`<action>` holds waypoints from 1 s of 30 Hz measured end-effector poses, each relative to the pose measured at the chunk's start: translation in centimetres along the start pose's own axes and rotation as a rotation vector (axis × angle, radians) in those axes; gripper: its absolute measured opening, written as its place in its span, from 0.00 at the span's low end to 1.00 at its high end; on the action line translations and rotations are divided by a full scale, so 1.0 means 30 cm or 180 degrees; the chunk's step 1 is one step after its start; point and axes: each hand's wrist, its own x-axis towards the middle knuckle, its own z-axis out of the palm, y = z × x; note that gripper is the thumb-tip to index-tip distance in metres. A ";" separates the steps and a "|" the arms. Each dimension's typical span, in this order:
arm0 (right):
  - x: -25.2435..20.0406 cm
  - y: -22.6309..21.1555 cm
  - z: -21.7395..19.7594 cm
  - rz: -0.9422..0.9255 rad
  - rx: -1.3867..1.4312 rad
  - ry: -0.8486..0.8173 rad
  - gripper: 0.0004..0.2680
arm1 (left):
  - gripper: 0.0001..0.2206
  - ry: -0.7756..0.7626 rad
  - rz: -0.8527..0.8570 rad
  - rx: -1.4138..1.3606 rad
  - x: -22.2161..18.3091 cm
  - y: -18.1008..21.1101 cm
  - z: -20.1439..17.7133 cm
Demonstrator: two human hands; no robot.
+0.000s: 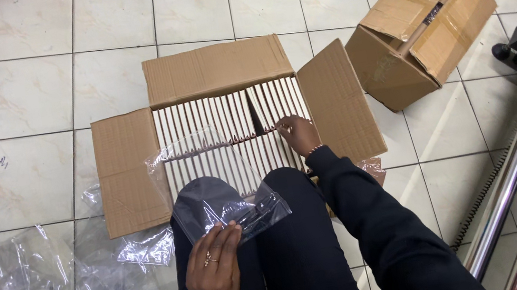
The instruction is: The person places notebooks into plastic bags, seals them, and then puts the bagged notebooks into a cardboard box.
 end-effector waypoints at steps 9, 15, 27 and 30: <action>0.248 0.022 0.278 -0.0550 -0.1596 0.0631 0.08 | 0.06 0.0143 -0.0237 -0.0068 0.008 -0.033 0.026; 0.255 0.005 0.317 -0.0743 -0.1753 0.0630 0.07 | 0.05 0.0302 -0.0367 -0.0072 0.040 -0.026 0.033; 0.253 0.044 0.390 -0.0530 -0.2300 0.0678 0.14 | 0.04 0.0253 -0.0419 -0.0152 0.036 -0.035 0.043; 0.283 0.085 0.412 -0.0521 -0.2575 0.0453 0.16 | 0.04 0.0217 -0.0424 -0.0145 0.030 -0.034 0.046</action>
